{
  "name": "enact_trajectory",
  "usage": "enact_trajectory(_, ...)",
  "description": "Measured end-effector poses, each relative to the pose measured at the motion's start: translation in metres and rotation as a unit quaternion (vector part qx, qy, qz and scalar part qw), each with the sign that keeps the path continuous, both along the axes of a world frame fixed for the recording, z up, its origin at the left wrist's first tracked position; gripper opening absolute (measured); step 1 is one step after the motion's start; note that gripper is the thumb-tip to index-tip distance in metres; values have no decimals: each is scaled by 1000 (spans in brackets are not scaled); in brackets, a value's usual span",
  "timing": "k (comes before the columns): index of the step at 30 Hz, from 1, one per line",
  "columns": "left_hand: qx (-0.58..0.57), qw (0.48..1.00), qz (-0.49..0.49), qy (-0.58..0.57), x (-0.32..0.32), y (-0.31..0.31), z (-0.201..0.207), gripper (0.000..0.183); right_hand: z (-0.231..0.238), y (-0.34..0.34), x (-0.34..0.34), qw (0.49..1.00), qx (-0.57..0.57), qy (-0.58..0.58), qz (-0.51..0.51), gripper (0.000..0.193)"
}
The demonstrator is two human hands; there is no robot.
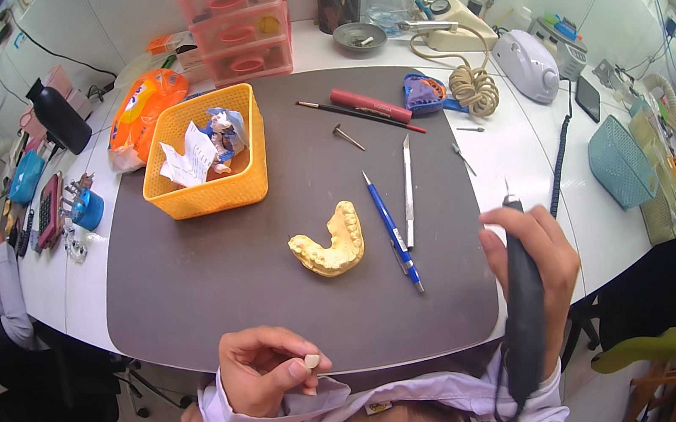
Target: The person uses a blue pen-like tool to mark a yellow dental mold. They then use a rotary tool to grind a small white object held in their fingers. Finally, they place the small object into the mold and press it down with their fingers.
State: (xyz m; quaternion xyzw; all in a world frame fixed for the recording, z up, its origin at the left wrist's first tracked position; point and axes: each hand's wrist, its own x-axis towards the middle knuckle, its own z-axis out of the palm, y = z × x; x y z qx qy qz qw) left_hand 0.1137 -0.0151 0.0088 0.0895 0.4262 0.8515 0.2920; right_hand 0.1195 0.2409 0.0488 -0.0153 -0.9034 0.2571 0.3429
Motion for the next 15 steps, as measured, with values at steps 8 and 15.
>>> enact_trajectory(8, -5, 999, 18, 41, -3, 5, -4, 15, -22, 20, -27, 984, 93, -141, -58, 15)
enact_trajectory(15, -6, 997, 63, 51, -2, 4, -4, 12, -28, 23, -32, 981, 97, -168, -16, 21)
